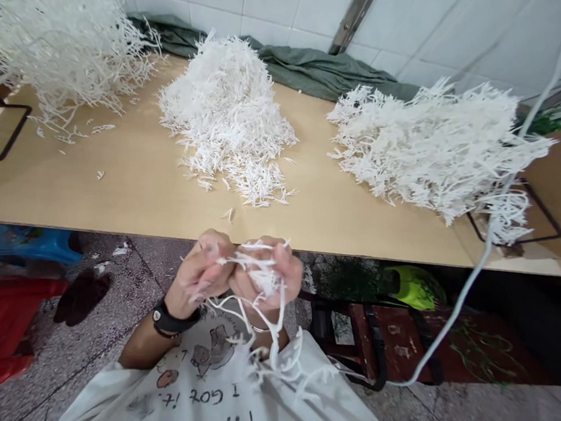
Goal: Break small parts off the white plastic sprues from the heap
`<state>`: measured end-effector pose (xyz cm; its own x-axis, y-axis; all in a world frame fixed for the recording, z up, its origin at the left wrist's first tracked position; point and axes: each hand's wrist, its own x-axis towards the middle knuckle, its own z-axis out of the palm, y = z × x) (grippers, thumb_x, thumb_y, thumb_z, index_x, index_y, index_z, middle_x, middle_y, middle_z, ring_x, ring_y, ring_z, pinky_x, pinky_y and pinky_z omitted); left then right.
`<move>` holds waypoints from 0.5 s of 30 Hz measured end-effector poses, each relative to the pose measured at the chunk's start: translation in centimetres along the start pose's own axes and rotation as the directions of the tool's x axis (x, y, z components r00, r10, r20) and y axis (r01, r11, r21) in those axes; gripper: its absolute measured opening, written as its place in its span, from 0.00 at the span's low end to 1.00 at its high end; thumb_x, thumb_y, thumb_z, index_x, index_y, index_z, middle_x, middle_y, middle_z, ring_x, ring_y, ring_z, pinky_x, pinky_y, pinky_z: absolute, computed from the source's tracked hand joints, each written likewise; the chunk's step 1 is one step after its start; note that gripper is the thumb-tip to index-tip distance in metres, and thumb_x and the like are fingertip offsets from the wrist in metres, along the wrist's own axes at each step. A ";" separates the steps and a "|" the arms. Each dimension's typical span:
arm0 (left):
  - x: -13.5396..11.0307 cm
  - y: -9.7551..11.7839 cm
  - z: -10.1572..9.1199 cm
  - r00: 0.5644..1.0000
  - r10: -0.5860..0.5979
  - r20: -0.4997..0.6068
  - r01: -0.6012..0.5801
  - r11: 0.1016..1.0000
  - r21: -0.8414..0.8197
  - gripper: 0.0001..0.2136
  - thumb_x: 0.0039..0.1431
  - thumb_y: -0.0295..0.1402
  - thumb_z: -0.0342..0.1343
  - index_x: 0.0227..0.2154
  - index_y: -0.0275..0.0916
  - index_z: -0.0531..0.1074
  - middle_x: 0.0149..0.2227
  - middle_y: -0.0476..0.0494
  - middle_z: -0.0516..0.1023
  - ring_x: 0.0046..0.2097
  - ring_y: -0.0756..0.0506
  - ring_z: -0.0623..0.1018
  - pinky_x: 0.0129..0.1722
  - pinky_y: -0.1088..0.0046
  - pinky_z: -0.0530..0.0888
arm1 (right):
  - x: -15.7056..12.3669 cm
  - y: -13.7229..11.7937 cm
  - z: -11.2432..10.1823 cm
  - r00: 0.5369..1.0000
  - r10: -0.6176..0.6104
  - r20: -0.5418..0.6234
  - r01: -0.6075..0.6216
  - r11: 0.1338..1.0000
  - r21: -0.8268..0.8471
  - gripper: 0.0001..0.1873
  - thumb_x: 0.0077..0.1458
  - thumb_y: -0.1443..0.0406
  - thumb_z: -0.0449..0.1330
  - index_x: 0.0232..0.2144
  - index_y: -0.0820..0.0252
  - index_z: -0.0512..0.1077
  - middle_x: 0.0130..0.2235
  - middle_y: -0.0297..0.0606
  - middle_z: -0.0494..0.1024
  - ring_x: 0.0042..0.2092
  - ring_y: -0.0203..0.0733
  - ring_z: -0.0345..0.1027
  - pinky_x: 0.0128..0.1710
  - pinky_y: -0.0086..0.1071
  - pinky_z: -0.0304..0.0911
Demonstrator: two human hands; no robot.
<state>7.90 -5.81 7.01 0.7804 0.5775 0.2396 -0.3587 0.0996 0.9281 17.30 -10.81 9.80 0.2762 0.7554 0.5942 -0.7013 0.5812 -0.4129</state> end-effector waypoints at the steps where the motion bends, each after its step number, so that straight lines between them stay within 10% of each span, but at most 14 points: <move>1: 0.1 -0.2 0.1 0.996 0.027 -0.090 -0.024 0.999 0.040 0.32 0.61 0.60 0.35 0.13 0.41 0.61 0.07 0.55 0.50 0.08 0.55 0.51 0.08 0.75 0.53 | 0.1 -0.3 -0.3 0.999 -0.045 0.001 0.043 0.952 0.303 0.22 0.63 0.67 0.40 0.17 0.56 0.46 0.12 0.21 0.49 0.10 0.22 0.42 0.11 0.17 0.46; 3: 0.6 -0.1 -0.3 0.960 0.100 -0.263 -0.050 0.980 0.191 0.33 0.63 0.58 0.27 0.17 0.42 0.64 0.09 0.54 0.53 0.10 0.54 0.53 0.09 0.75 0.56 | 0.6 -1.2 -1.2 0.991 -0.131 -0.026 0.122 0.804 0.582 0.19 0.62 0.69 0.43 0.19 0.56 0.47 0.13 0.21 0.49 0.12 0.24 0.42 0.13 0.19 0.43; 6: 2.1 0.8 -2.3 0.911 0.197 -0.362 -0.010 0.889 0.459 0.25 0.64 0.53 0.38 0.26 0.40 0.70 0.24 0.46 0.74 0.22 0.50 0.71 0.24 0.72 0.72 | 1.3 -2.0 -2.3 0.967 -0.206 -0.149 0.199 0.978 -0.061 0.21 0.61 0.65 0.53 0.19 0.57 0.49 0.13 0.20 0.46 0.14 0.26 0.37 0.14 0.22 0.40; 11: 4.3 1.4 -4.9 0.719 0.494 -0.490 0.242 0.483 0.842 0.24 0.57 0.47 0.57 0.52 0.40 0.66 0.57 0.31 0.69 0.56 0.35 0.69 0.52 0.55 0.67 | 0.9 -0.5 -3.0 0.850 -0.406 -0.335 -0.082 0.528 -0.845 0.22 0.58 0.57 0.59 0.18 0.59 0.57 0.17 0.24 0.56 0.17 0.26 0.50 0.17 0.22 0.49; 15: 3.1 1.7 -2.7 0.774 0.503 -0.384 0.017 0.591 0.807 0.15 0.66 0.45 0.44 0.45 0.41 0.67 0.46 0.40 0.74 0.45 0.45 0.74 0.41 0.68 0.71 | -0.1 0.5 -3.0 0.920 -0.271 -0.284 -0.194 0.315 -0.929 0.21 0.61 0.57 0.55 0.19 0.59 0.59 0.19 0.25 0.58 0.20 0.27 0.52 0.20 0.24 0.51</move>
<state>8.34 -1.64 8.60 0.2269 0.8087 0.5427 0.2143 -0.5851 0.7822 18.82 -9.71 7.44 0.6306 0.6232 0.4626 0.3359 0.3182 -0.8865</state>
